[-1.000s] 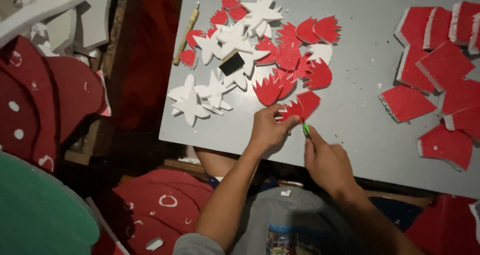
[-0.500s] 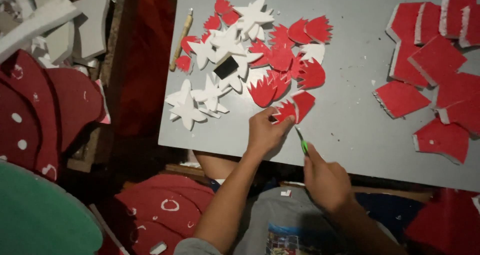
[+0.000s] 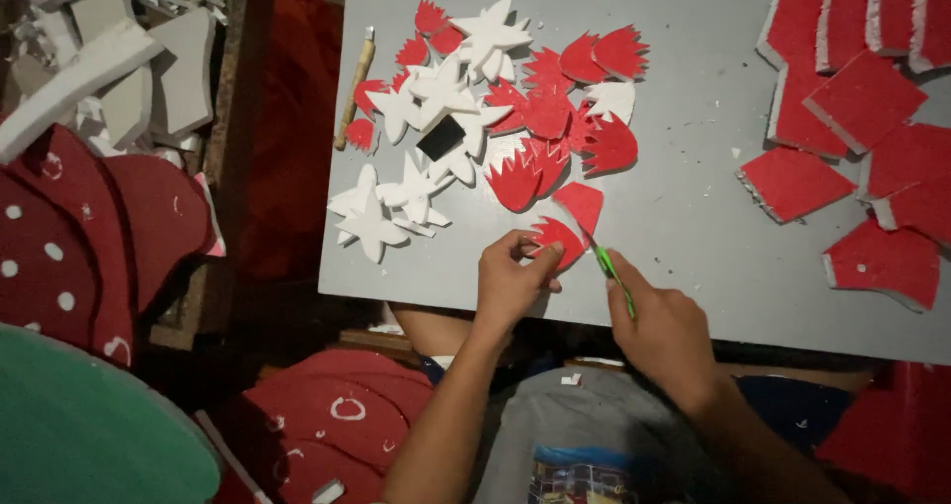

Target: Cutting jagged shapes out of red and white foam sheets using a utility knife.

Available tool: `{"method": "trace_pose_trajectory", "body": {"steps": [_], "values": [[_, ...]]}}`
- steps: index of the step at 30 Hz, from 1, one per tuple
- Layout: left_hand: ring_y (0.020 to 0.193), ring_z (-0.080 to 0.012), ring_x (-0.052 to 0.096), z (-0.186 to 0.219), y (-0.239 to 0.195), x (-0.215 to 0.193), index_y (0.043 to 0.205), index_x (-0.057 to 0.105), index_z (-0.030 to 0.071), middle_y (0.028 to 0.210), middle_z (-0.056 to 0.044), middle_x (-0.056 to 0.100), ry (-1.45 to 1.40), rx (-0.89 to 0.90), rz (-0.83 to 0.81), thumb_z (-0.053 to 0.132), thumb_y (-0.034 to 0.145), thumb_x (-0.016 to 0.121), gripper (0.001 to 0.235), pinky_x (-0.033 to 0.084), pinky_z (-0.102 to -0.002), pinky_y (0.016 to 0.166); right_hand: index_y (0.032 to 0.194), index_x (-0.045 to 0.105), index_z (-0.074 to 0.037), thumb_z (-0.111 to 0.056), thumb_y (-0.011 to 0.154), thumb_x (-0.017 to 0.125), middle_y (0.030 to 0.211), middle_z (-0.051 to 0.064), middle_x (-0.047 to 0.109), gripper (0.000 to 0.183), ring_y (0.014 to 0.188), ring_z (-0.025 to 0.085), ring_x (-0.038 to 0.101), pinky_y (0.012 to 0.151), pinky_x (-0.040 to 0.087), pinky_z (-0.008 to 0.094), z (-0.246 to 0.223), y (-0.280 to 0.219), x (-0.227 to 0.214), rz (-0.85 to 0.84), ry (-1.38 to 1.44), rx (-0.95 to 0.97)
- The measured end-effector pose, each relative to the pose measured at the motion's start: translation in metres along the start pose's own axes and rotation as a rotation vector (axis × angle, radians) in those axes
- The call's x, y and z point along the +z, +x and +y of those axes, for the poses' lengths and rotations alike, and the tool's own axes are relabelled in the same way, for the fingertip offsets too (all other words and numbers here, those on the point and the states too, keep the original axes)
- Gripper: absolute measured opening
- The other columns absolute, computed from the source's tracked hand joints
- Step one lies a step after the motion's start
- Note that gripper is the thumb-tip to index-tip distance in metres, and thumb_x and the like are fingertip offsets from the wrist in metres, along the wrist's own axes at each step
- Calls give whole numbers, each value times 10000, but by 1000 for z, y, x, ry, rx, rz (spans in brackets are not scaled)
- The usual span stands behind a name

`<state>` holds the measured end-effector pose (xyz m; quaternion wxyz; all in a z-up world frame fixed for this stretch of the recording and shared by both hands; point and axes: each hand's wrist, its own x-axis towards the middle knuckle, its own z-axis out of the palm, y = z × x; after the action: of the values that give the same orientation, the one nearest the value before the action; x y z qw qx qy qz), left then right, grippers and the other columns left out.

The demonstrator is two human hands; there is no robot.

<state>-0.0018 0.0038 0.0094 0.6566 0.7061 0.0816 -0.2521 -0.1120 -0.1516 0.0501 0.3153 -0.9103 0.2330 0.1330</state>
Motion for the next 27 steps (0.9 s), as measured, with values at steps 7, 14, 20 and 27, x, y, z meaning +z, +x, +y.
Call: {"method": "trace_pose_trajectory", "body": {"steps": [7,14,20,27], "values": [[386,-190,634,-37,26,-10,928,742,2,732,-146,731,202,32,50,187,772,858,268,503,-271,364,1456,602,-288,-369,1015,441,749,212,777,477,803,420,768,763,579,540,-6,-4,-21,-52,-171,14],[370,-190,617,-1,2,-4,937,719,-50,703,-174,709,108,19,40,133,770,838,274,496,-289,341,1439,620,-247,-369,1031,428,740,168,783,466,764,368,776,724,591,515,-14,-2,-16,-58,-210,-57],[379,-201,640,-11,9,-3,913,716,-66,643,-157,693,110,-35,46,140,776,810,265,512,-287,364,1464,593,-259,-363,1034,398,733,142,785,483,746,343,774,712,593,490,-13,1,-14,-108,-244,-63],[394,-185,639,-8,7,-2,944,708,-93,639,-161,697,124,-50,34,129,792,781,279,518,-273,410,1489,555,-268,-363,1038,385,761,149,795,491,776,363,780,731,591,510,-17,4,-17,-173,-292,-58]]}}
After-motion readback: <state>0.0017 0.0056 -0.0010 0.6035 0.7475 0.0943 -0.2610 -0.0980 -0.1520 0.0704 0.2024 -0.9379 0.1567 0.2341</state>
